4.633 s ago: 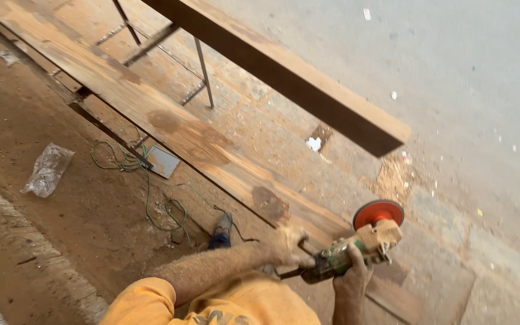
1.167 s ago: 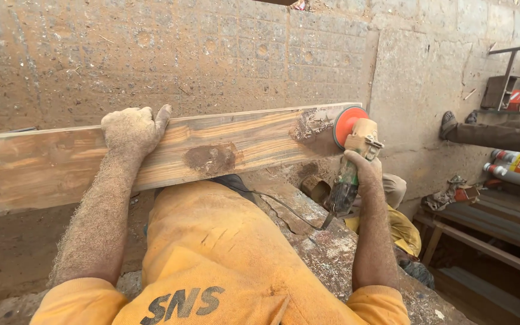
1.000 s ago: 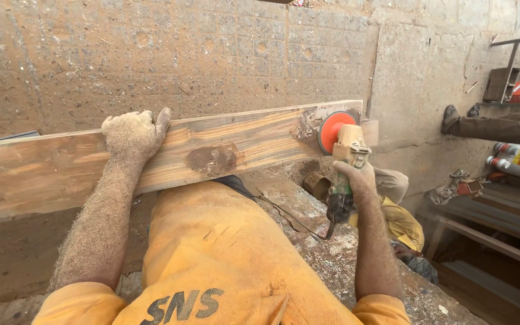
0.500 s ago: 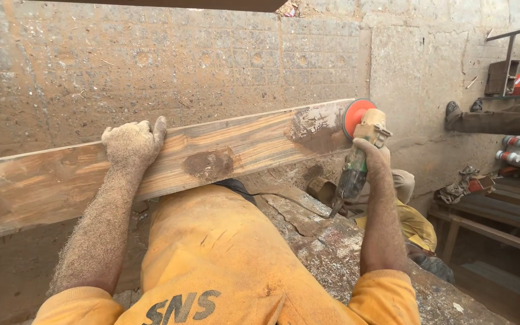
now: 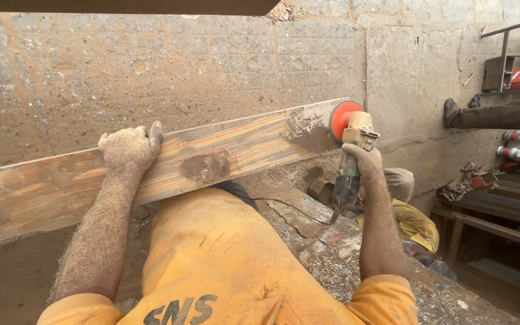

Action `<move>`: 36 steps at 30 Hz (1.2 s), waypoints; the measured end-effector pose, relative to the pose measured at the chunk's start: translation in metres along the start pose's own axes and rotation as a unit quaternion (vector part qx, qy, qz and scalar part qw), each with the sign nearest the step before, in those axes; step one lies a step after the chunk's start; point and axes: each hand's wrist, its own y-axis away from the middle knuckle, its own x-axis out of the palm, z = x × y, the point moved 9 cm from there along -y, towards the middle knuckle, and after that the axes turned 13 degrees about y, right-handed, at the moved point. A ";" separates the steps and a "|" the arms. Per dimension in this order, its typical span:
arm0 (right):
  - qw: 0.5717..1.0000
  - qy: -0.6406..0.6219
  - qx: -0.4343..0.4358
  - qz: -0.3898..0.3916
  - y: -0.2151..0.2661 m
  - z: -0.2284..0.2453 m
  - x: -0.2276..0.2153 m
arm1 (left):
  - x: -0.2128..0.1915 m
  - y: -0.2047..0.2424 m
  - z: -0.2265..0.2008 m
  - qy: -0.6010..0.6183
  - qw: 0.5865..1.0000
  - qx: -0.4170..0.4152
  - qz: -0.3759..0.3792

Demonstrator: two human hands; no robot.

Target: The person uses a handheld power grinder to smooth the surface and edges of a large wooden beam.

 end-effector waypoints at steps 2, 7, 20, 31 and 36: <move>1.000 -0.008 0.015 -0.011 0.003 0.003 -0.007 | -0.002 0.000 -0.001 0.002 1.000 0.001 -0.001; 0.999 0.043 0.001 0.012 -0.004 -0.013 0.000 | 0.000 -0.001 -0.002 0.005 1.000 0.009 -0.007; 0.999 0.035 0.031 0.002 0.014 -0.006 -0.006 | 0.006 -0.001 0.003 -0.016 1.000 0.011 -0.018; 0.996 -0.081 0.023 -0.012 0.000 0.012 -0.014 | 0.001 0.001 -0.001 -0.003 1.000 0.010 -0.018; 0.999 0.027 0.033 -0.020 -0.013 -0.001 -0.013 | 0.008 -0.001 0.003 -0.011 1.000 0.001 -0.006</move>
